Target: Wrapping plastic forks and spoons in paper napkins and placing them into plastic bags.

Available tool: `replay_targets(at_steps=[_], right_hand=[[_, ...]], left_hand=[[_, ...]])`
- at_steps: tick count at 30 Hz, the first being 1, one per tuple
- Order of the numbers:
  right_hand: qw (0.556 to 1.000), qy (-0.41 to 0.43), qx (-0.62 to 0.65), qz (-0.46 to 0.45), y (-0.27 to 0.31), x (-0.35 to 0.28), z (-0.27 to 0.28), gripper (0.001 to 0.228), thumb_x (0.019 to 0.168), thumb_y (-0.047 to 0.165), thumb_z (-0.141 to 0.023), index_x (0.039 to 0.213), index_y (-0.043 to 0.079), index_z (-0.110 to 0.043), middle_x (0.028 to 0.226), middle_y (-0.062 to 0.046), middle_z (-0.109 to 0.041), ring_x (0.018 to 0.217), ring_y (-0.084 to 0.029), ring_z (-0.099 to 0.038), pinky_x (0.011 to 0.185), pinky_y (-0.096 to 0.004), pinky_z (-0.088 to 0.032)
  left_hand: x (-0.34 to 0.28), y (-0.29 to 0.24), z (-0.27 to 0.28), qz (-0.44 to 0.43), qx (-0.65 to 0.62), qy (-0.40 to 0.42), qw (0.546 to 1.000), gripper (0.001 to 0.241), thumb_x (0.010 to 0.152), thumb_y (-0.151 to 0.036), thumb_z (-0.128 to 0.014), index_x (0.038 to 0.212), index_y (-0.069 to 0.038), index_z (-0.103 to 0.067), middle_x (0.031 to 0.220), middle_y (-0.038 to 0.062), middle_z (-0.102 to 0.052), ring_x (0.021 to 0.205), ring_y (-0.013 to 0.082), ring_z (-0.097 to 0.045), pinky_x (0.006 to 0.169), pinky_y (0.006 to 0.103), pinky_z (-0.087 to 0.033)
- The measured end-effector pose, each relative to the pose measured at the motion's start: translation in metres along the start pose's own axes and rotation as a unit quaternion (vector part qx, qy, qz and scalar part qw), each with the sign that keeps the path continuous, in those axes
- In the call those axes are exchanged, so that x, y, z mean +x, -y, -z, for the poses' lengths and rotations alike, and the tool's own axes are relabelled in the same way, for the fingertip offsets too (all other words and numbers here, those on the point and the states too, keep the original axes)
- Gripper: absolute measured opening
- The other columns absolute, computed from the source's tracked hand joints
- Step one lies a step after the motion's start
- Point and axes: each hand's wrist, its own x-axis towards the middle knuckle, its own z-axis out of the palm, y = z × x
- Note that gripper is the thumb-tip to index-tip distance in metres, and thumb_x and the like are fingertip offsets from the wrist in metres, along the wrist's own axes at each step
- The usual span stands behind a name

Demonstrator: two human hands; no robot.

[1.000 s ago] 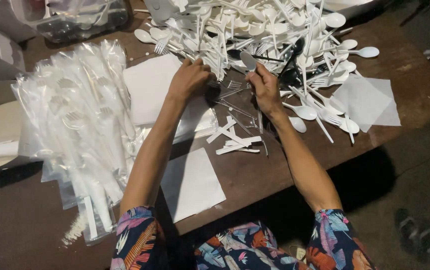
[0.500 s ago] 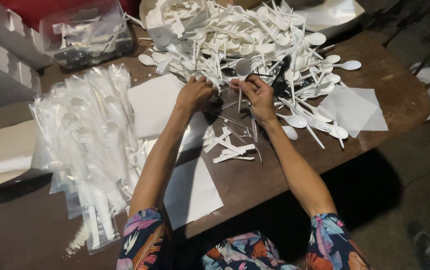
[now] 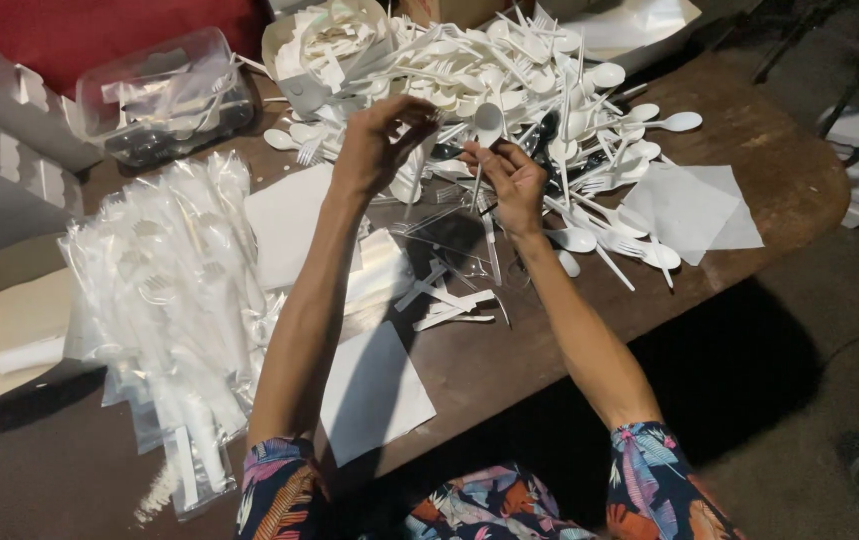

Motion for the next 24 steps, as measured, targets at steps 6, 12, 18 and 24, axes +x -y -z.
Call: replay_targets(at_steps=[6,12,18,24], right_hand=[[0.998,0.015,0.032,-0.057,-0.023,-0.001,0.013,0.026,0.093,0.016,-0.077,0.111,-0.001,-0.07,0.107,-0.013,-0.076,0.091,-0.018,-0.073,0.079,-0.031,-0.067],[0.961,0.06,0.147,-0.228,0.014,-0.009,-0.006,0.026,0.101,0.024,-0.067,0.114,0.003,-0.06,0.088,-0.015,-0.069,0.07,-0.025,-0.076,0.056,-0.038,-0.069],[0.947,0.148,0.126,-0.255,0.016,-0.017,-0.016,0.018,0.105,0.025,-0.061,0.111,0.008,-0.057,0.092,-0.007,-0.065,0.05,-0.005,-0.044,0.041,-0.017,-0.033],[0.942,0.188,0.024,-0.278,0.011,-0.034,-0.035,0.028,0.105,0.027,-0.062,0.124,0.008,-0.061,0.085,0.0,-0.058,0.048,-0.001,-0.036,0.04,-0.015,-0.028]], left_hand=[[0.003,-0.031,-0.018,0.101,-0.124,0.006,0.987,0.011,0.099,-0.01,-0.071,0.109,-0.005,-0.072,0.103,0.016,-0.078,0.089,0.0228,-0.081,0.078,0.0275,-0.072],[-0.011,-0.021,-0.026,0.105,-0.034,-0.057,0.992,0.017,0.092,-0.015,-0.08,0.105,-0.006,-0.074,0.094,0.012,-0.081,0.08,0.0192,-0.082,0.073,0.0275,-0.071],[-0.031,-0.034,-0.012,0.073,-0.046,-0.12,0.989,0.018,0.088,-0.016,-0.085,0.097,-0.008,-0.072,0.09,0.006,-0.078,0.078,0.0142,-0.075,0.073,0.0249,-0.064],[-0.07,-0.028,0.009,0.179,-0.079,-0.125,0.973,0.036,0.083,-0.016,-0.088,0.114,-0.015,-0.069,0.106,0.006,-0.076,0.088,0.0145,-0.073,0.074,0.0261,-0.066]])
